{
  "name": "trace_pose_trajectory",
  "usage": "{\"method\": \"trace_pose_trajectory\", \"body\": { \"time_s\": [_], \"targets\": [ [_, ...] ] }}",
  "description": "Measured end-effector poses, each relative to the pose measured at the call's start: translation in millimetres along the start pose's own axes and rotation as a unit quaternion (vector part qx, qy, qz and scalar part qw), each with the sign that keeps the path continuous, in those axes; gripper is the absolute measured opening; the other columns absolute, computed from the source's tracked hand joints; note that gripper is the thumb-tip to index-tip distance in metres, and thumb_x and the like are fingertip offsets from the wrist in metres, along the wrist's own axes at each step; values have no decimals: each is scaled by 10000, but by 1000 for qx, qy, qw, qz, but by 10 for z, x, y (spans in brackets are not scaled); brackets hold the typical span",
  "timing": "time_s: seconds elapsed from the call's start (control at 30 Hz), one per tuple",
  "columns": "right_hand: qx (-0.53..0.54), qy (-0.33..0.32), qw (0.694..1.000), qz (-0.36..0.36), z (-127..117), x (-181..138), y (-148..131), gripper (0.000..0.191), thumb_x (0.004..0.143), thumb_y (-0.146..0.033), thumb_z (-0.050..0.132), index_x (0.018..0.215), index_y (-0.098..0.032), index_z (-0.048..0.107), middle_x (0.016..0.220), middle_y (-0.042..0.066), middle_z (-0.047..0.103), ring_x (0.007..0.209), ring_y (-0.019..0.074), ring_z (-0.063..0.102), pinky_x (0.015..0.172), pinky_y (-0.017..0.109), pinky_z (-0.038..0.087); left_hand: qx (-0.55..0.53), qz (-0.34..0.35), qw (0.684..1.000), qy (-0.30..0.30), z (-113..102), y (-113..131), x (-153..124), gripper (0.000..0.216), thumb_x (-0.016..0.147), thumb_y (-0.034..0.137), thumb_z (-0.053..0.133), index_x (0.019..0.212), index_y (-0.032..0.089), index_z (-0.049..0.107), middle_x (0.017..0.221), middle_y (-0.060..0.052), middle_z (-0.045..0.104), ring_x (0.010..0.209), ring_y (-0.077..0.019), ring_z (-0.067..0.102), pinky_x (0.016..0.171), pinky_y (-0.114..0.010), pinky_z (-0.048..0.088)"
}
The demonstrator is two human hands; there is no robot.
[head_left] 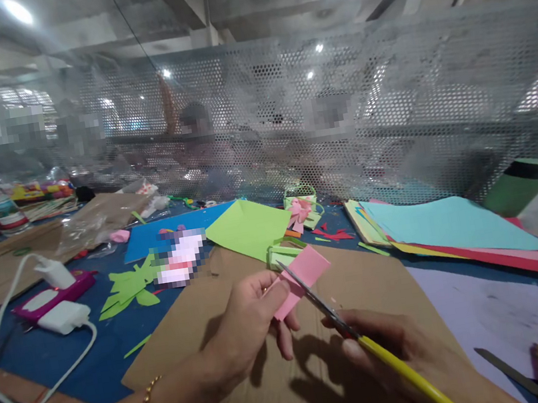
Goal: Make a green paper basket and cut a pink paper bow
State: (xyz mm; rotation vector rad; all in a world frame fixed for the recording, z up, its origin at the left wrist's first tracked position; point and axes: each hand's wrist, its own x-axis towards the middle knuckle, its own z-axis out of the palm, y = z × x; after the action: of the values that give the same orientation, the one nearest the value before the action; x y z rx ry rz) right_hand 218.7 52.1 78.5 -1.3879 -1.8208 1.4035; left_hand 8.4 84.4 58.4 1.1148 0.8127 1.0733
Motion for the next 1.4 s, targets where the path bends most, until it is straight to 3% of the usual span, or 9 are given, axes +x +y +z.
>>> {"method": "trace_pose_trajectory", "body": {
  "time_s": [0.17,0.33,0.5,0.7,0.87,1.03,1.27,1.4],
  "targets": [
    [-12,17,999,-43,9,-2,5,481,815,-670,647,714,-199,648,631,-12,493,549,104,371,490,230,296,0,-3,1000,-8,-9,-16,0,306,901,418,575,754,150,555,597,9,627,305,-66,516,308,-147,289],
    [21,33,999,-28,102,-10,62,552,796,-738,605,811,-193,692,616,-36,387,551,99,269,490,238,185,6,-16,1000,-3,-12,-41,8,303,898,418,583,756,151,560,591,10,623,303,-63,503,310,-145,291],
    [8,56,998,-19,156,-40,-18,563,767,-756,624,760,-193,627,598,-43,377,511,86,262,429,225,142,13,-21,1000,1,-11,-46,13,308,892,430,581,762,150,567,584,10,626,304,-61,501,314,-140,292],
    [3,50,999,-7,155,-79,-107,572,785,-762,595,872,-202,674,635,-28,487,488,74,353,402,203,219,18,-37,999,-20,28,-1,-24,314,880,436,585,756,149,565,564,3,630,291,-63,496,296,-132,270],
    [25,56,997,-38,165,-34,-60,501,773,-689,665,713,-192,649,589,-28,435,538,102,379,444,215,275,7,-49,999,-21,21,-38,-17,303,878,421,583,748,149,561,562,-1,634,294,-66,503,297,-134,284],
    [38,6,999,26,118,-8,-30,488,774,-668,676,717,-186,629,565,-54,418,428,58,340,361,191,212,-10,-74,997,-20,-6,-104,22,265,856,387,584,738,150,558,560,-2,636,293,-67,495,297,-140,284],
    [-5,-15,995,102,107,26,30,539,868,-689,520,671,-188,510,499,-72,429,340,36,360,298,130,262,12,-101,995,-1,-21,-190,69,186,772,299,559,661,152,534,568,5,618,308,-56,487,306,-140,278],
    [6,-16,993,119,165,19,16,558,882,-707,468,649,-200,487,450,-71,438,313,54,392,291,135,291,48,-120,991,-22,-17,-248,46,213,768,349,548,664,164,541,553,-6,603,312,-97,482,271,-166,276]
  ]
}}
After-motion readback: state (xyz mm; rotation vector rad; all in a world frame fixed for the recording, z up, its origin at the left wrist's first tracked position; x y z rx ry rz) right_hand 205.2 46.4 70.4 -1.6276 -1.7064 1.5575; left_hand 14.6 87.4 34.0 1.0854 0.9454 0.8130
